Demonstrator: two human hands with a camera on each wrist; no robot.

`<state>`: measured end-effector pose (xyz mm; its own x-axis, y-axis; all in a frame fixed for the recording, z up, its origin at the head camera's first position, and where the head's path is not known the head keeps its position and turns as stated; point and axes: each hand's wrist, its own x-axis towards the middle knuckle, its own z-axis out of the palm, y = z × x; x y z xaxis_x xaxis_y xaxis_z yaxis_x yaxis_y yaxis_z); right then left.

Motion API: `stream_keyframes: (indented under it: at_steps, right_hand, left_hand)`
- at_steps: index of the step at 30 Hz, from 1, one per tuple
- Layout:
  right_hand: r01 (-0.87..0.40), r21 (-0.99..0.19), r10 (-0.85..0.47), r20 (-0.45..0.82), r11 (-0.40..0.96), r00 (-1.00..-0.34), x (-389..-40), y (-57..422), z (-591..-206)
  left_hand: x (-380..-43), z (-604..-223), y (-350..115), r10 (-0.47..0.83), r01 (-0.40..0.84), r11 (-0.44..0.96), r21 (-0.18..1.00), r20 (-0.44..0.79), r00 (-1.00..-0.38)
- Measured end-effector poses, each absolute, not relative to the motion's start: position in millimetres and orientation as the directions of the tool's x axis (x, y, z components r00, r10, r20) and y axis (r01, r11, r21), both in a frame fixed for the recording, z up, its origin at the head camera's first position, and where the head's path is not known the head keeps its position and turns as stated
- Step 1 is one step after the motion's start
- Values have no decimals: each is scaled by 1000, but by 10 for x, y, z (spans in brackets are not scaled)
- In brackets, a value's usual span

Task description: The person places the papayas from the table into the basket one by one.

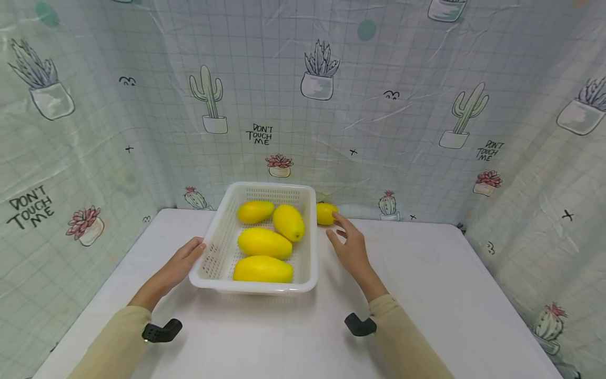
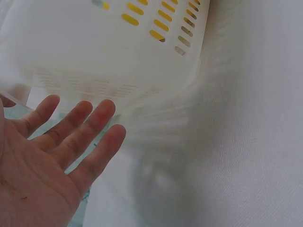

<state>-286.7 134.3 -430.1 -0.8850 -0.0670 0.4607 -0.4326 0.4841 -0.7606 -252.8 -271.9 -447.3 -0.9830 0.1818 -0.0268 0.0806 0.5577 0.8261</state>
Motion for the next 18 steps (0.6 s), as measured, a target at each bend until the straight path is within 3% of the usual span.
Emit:
stream_keyframes:
  at_steps: [18]
  right_hand:
    - [-349, -770, -11, 406, 535, -914, -2908, 1445, -4368]
  left_hand:
    - [-2531, -4469, -2712, 180, 70, 554, 830, -37, -983]
